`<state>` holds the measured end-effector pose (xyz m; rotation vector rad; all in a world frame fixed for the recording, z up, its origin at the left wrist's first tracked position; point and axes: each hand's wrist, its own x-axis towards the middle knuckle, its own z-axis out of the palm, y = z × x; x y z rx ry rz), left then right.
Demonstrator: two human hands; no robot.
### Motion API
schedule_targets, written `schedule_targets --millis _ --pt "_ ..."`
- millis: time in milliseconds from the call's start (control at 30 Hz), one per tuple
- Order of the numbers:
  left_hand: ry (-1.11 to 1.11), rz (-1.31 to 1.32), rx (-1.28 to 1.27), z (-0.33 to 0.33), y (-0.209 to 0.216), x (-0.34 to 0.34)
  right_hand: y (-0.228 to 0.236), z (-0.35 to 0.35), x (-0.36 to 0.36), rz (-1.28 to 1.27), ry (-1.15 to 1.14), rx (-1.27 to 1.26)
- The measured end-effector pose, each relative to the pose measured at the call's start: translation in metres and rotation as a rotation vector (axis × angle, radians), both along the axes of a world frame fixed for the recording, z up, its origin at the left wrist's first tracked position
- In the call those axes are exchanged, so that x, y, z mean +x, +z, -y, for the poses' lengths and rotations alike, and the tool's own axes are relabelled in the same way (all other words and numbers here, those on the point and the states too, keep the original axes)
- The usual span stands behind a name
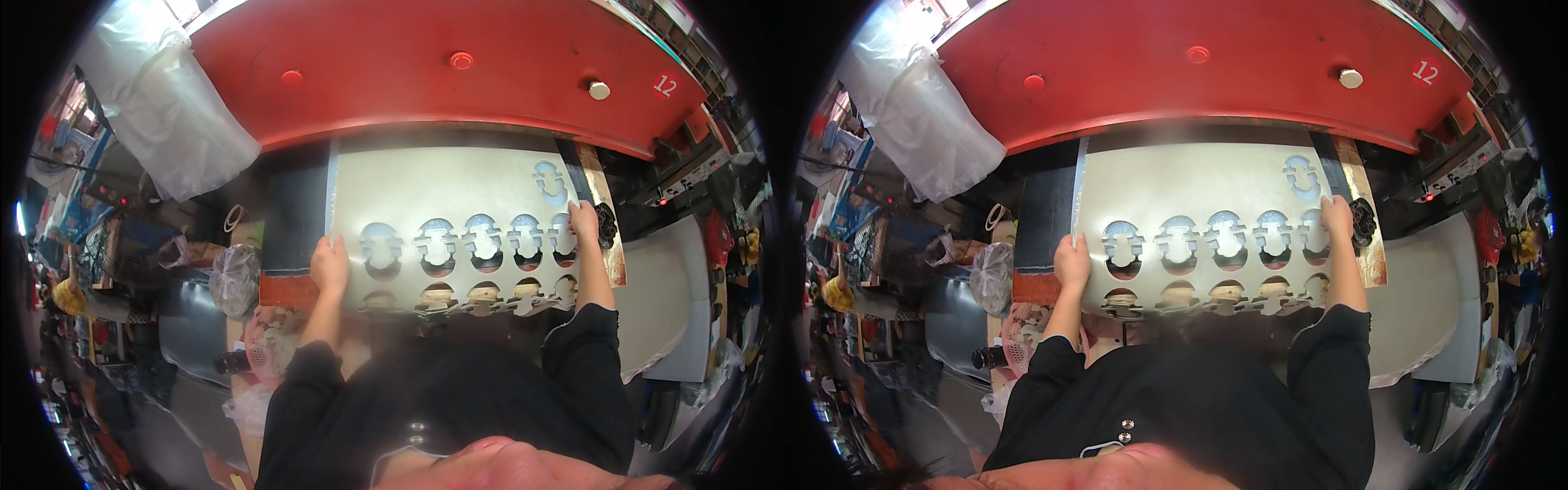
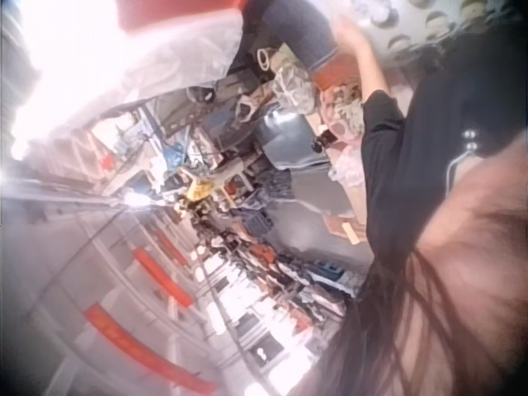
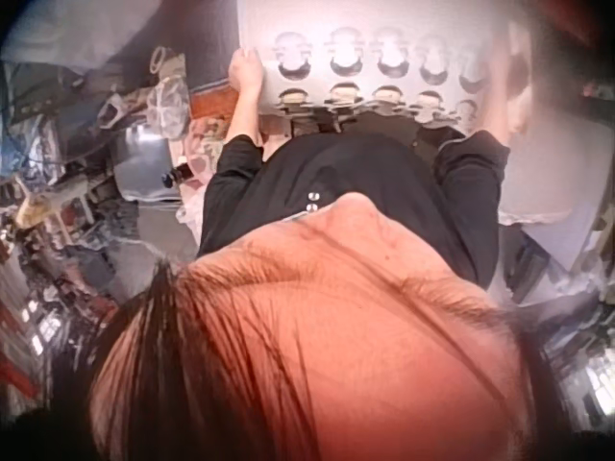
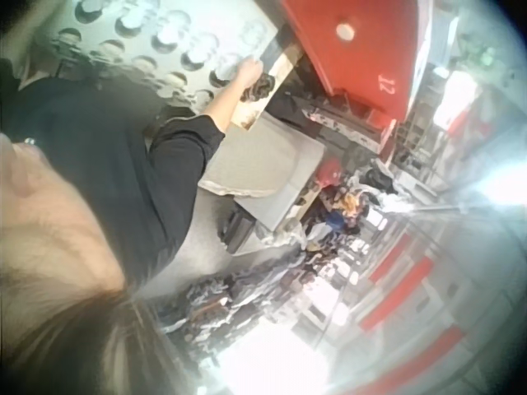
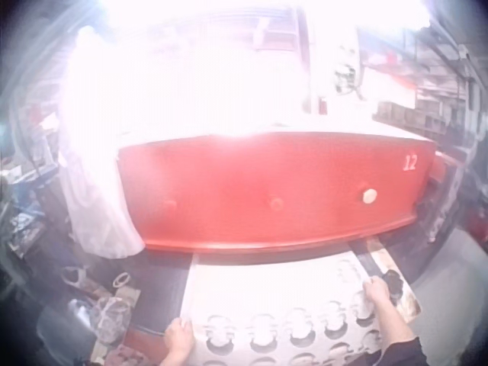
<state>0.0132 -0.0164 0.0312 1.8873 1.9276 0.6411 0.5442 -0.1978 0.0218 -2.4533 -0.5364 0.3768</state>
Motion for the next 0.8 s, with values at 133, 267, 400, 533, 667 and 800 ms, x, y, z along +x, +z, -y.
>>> schedule_targets --millis 133,267,400,533,667,800 --pt "-0.056 -0.194 -0.006 0.010 0.009 0.002 0.009 0.001 -0.004 -0.020 -0.041 -0.059" --pt "-0.164 -0.390 -0.061 0.009 0.010 0.004 0.023 0.009 -0.020 0.296 -0.066 -0.346" --pt "-0.188 -0.406 -0.044 0.006 0.008 0.002 0.022 0.010 -0.057 0.647 0.005 -0.293" --pt "-0.183 -0.400 -0.154 0.009 0.017 0.002 0.014 -0.021 -0.115 0.808 0.301 0.055" --pt "-0.153 -0.349 -0.244 0.031 0.024 -0.007 0.007 -0.062 -0.195 0.570 0.804 0.387" --pt "-0.039 -0.179 0.262 0.099 0.003 -0.042 0.011 -0.083 -0.253 0.519 1.179 0.416"
